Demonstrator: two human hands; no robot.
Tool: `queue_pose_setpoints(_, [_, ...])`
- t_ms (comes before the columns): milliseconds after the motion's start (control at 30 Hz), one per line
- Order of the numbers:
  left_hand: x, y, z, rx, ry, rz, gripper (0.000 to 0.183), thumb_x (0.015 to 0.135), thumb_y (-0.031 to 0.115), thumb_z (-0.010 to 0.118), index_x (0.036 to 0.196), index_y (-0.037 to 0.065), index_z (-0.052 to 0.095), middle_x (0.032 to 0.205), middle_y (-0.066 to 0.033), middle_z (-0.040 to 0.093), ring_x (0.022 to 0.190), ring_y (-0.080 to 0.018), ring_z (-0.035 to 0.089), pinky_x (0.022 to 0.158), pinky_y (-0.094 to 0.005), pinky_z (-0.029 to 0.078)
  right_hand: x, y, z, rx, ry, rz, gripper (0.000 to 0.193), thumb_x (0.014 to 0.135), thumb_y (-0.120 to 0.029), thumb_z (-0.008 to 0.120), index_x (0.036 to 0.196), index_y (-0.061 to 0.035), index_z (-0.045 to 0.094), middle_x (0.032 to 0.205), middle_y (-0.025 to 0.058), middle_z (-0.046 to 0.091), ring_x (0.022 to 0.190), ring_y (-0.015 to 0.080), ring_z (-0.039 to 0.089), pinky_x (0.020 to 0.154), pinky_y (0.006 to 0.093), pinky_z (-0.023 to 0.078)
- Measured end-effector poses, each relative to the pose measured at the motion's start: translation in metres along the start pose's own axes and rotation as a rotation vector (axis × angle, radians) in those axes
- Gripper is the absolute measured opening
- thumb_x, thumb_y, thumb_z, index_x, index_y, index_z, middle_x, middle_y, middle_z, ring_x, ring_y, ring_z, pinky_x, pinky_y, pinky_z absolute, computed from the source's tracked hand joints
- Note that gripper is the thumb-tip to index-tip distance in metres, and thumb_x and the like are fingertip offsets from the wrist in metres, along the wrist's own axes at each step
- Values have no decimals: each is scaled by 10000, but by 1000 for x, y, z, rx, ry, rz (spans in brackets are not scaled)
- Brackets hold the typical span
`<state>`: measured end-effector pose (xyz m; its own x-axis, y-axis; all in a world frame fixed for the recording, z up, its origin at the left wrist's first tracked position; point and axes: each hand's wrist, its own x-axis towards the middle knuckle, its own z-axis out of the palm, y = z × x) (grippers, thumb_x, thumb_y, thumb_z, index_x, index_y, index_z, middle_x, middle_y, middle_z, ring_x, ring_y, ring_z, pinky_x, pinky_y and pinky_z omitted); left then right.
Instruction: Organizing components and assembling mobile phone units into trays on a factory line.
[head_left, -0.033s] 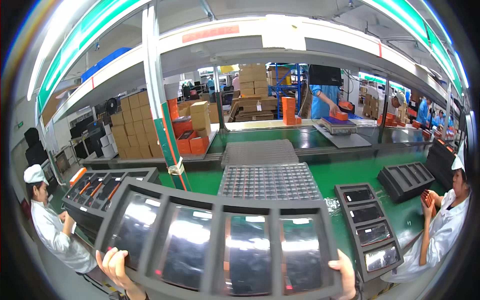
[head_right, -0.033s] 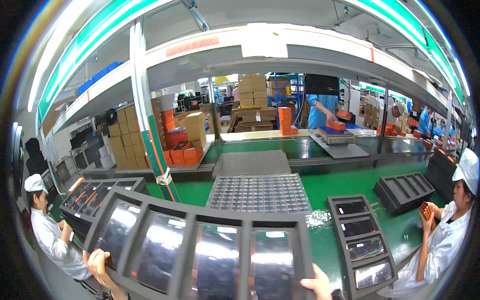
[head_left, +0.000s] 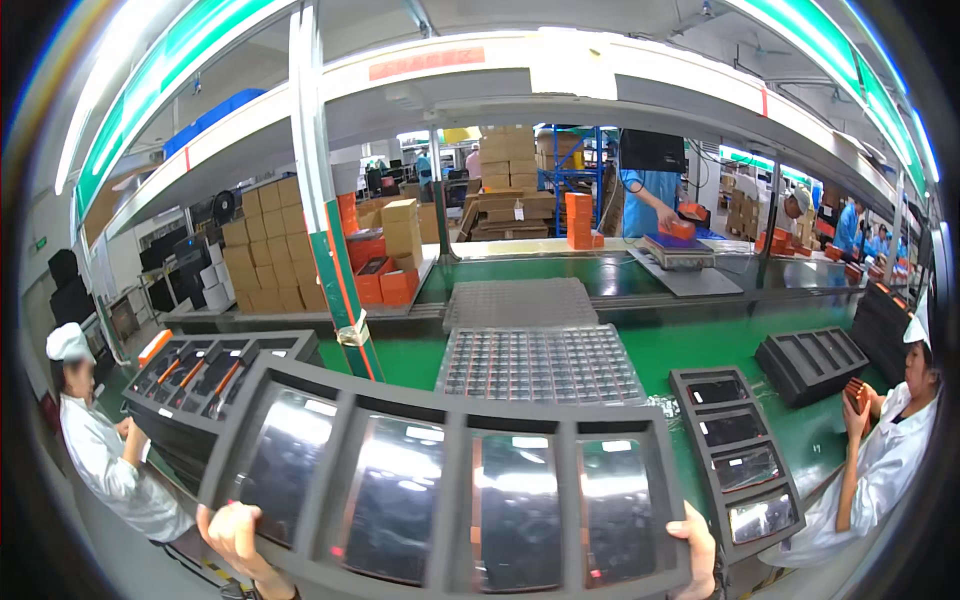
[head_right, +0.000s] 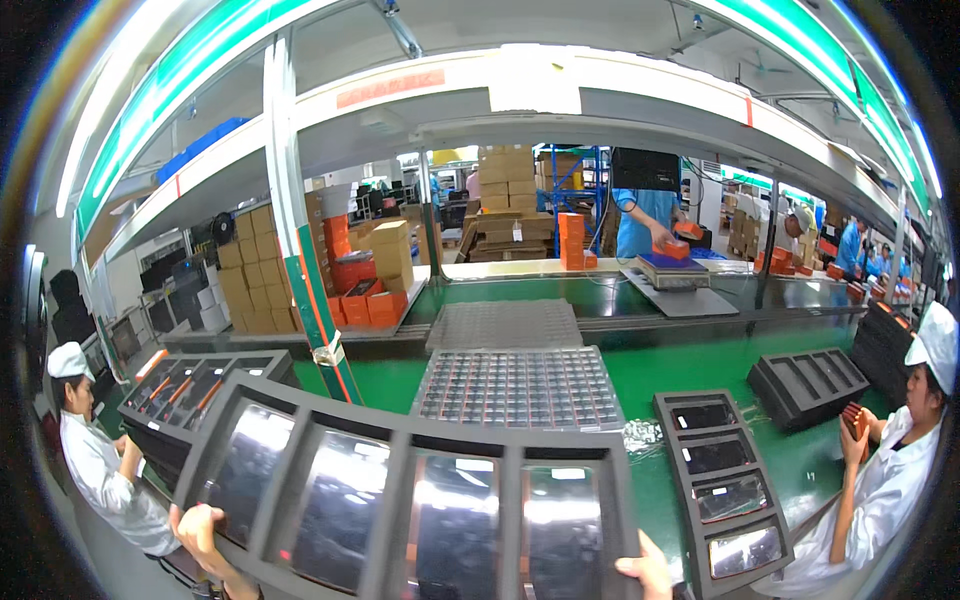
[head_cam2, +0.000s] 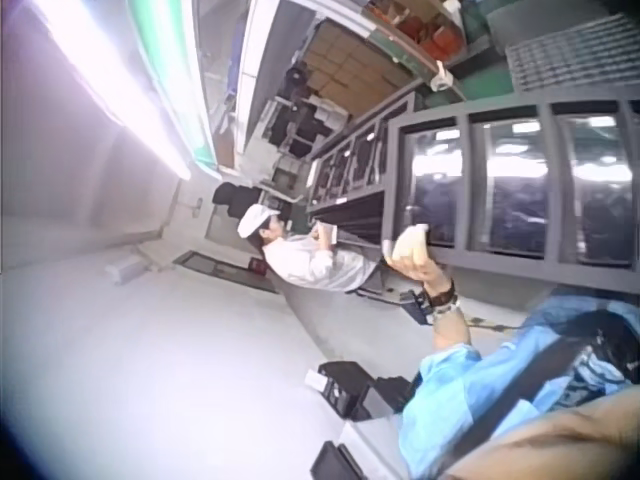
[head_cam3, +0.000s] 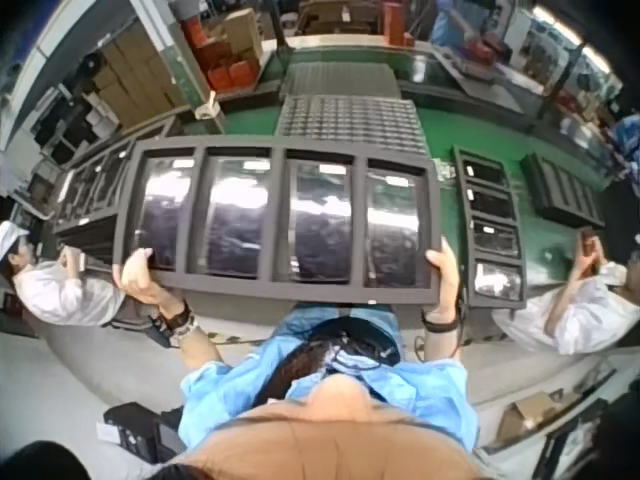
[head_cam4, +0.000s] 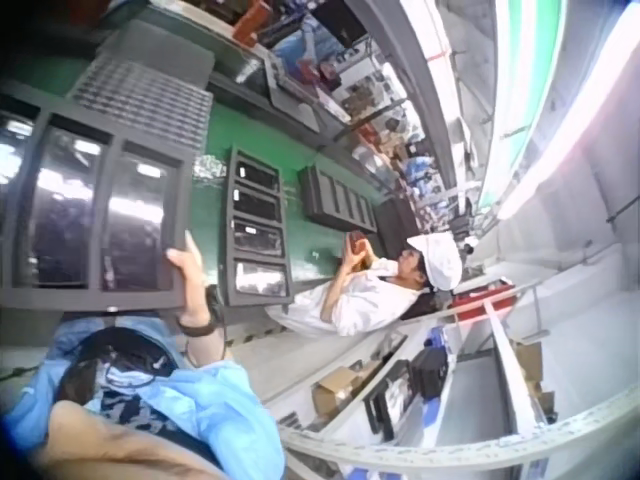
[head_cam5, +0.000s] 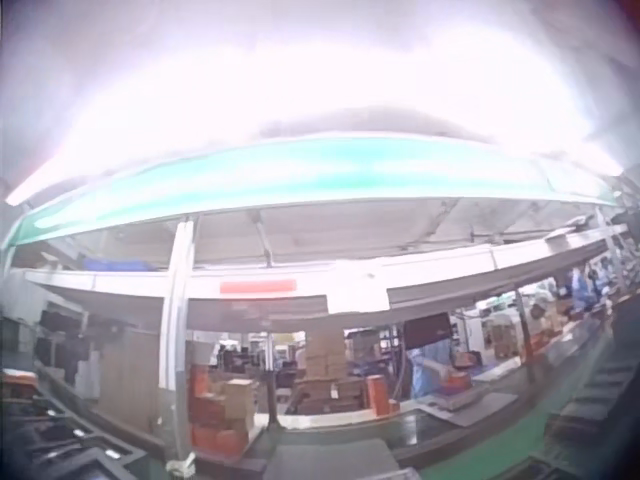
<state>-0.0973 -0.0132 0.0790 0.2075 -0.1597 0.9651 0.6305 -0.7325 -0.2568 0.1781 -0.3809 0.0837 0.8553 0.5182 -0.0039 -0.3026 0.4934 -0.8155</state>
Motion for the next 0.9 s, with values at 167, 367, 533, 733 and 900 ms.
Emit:
queue_pose_setpoints(167, [-23, 45, 2, -205, -165, 385, 166, 877, 218, 698, 1035, 186, 660, 1037, -31, 627, 1019, -241, 594, 888, -429, 479, -3, 10, -74, 38, 157, -32, 400, 864, -114, 578, 1239, 22, 595, 1014, 85, 671, 936, 175, 635, 803, 279, 503])
queue_pose_setpoints(367, [-53, 87, 15, -401, -539, 245, 283, 797, 168, 728, 1074, 209, 684, 1114, -37, 611, 966, -236, 584, 827, -416, 471, -1, 45, -113, -690, 158, -262, 284, 922, -92, 547, 1167, 16, 640, 1357, 195, 573, 1247, 273, 551, 1068, 382, 422])
queue_pose_setpoints(533, [-43, 89, 18, -842, -1149, -28, 393, 850, 196, 682, 1234, 126, 639, 1273, -99, 579, 1143, -306, 554, 967, -405, 448, 31, 49, -97, -500, 203, -19, 380, 913, -25, 554, 1290, 7, 595, 1401, 178, 537, 1281, 264, 514, 1089, 348, 385])
queue_pose_setpoints(733, [-57, 104, 52, -871, -1043, -737, 521, 954, 225, 614, 1393, -4, 451, 1389, -222, 478, 1302, -363, 469, 1133, -441, 338, 40, 56, -87, -1284, 213, -461, 395, 970, -84, 569, 1351, 20, 557, 1414, 175, 542, 1342, 305, 472, 1127, 389, 338])
queue_pose_setpoints(900, [-65, 124, 97, -871, -1098, -818, 541, 937, 192, 626, 1410, 15, 433, 1329, -219, 543, 1196, -299, 545, 1115, -490, 354, 31, 71, -99, -859, 188, -267, 287, 989, -96, 564, 1248, 15, 621, 1255, 138, 646, 1242, 254, 550, 1082, 369, 381])
